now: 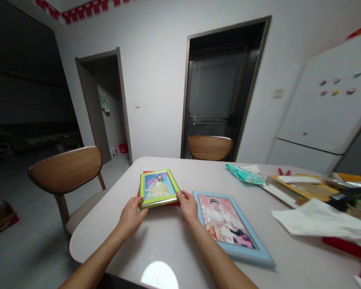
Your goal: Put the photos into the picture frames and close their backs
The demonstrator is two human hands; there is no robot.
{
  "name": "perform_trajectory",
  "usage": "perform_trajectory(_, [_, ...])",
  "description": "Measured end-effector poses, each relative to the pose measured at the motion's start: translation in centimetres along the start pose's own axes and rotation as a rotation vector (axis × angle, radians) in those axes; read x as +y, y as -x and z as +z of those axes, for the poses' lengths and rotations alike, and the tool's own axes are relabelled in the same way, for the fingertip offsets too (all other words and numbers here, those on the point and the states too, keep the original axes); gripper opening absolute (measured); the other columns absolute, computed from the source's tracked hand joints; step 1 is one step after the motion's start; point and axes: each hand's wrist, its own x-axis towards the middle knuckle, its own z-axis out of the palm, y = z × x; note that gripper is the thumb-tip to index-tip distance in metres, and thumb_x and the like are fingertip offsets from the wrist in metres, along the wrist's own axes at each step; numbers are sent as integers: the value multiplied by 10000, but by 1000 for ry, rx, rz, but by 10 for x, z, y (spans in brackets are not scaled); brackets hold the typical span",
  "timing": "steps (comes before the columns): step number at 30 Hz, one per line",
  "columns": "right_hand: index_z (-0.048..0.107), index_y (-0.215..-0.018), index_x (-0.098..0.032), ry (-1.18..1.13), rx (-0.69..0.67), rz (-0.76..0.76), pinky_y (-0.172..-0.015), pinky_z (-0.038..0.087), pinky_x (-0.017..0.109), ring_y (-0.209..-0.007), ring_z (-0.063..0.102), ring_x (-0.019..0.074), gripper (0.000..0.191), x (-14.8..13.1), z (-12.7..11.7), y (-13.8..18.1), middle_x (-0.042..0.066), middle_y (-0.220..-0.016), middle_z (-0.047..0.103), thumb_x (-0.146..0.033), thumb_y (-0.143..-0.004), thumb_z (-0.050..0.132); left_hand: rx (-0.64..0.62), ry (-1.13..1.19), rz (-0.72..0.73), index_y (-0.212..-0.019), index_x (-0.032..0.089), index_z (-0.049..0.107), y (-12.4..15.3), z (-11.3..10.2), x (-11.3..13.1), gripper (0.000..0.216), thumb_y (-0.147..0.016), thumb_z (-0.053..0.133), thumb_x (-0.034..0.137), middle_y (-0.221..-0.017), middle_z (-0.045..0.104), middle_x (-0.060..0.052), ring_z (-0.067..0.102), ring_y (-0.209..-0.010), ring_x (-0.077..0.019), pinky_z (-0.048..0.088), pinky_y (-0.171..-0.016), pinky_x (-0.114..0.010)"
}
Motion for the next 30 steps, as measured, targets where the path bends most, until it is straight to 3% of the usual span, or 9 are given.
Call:
perform_trajectory(5, [528, -879, -152, -207, -76, 84, -548, 490, 268, -728, 607, 191, 327, -16, -12, 41, 79, -855, 643, -404, -687, 445, -20, 84, 30, -1021, 175, 526, 26, -9, 23, 341, -683, 508, 213, -1028, 556, -68, 492, -992, -212, 360, -884, -347])
perform_trajectory(9, [537, -943, -169, -305, -83, -21, -624, 489, 293, -796, 591, 213, 350, -45, -25, 83, 72, -926, 629, -398, -686, 478, -132, 280, 55, -1138, 168, 455, 42, -10, 41, 451, -706, 529, 275, -1142, 531, -77, 475, -1054, -202, 362, -906, -319])
perform_trajectory(12, [564, -972, -186, -76, -58, -244, -747, 464, 332, -879, 566, 235, 329, -64, -39, 116, 69, -970, 621, -371, -714, 477, -232, 724, 27, -1225, 158, 342, 54, -15, 56, 560, -723, 534, 314, -1236, 456, -98, 421, -1123, -209, 338, -936, -337])
perform_trajectory(14, [547, -1043, -224, 91, -121, -469, -852, 415, 357, -989, 518, 239, 335, -69, -46, 135, 52, -1073, 580, -297, -723, 481, -230, 983, 2, -1268, 160, 250, 62, -21, 64, 641, -725, 539, 337, -1274, 409, -104, 379, -1158, -215, 312, -958, -352])
perform_trajectory(18, [371, -1234, -280, 297, -291, -882, -923, 378, 366, -1111, 430, 225, 574, -48, -48, 161, 6, -1221, 464, -153, -684, 473, -194, 1214, -83, -1294, 160, 152, 77, -33, 65, 707, -734, 536, 356, -1235, 458, -94, 391, -1148, -207, 311, -963, -340])
perform_trajectory(21, [311, -1274, -228, 429, -291, -1044, -919, 389, 352, -1125, 417, 214, 629, -22, -39, 169, 36, -1245, 436, -113, -666, 421, -206, 1226, -186, -1269, 139, 220, 88, -35, 52, 691, -706, 569, 336, -1228, 463, -107, 399, -1139, -235, 335, -947, -344])
perform_trajectory(24, [371, -1242, -126, 600, -329, -1142, -895, 407, 357, -1122, 416, 230, 603, -4, -27, 172, 111, -1206, 475, -91, -640, 387, -188, 1170, -239, -1246, 133, 270, 94, -31, 34, 655, -696, 567, 327, -1225, 467, -112, 395, -1141, -250, 335, -946, -351])
perform_trajectory(30, [474, -1148, -79, 805, -461, -1052, -851, 433, 404, -1056, 463, 285, 554, 13, 0, 176, 165, -1136, 525, -112, -597, 439, -108, 772, -226, -1254, 109, 247, 98, -15, -3, 650, -691, 529, 270, -1269, 414, -108, 369, -1164, -206, 313, -955, -301])
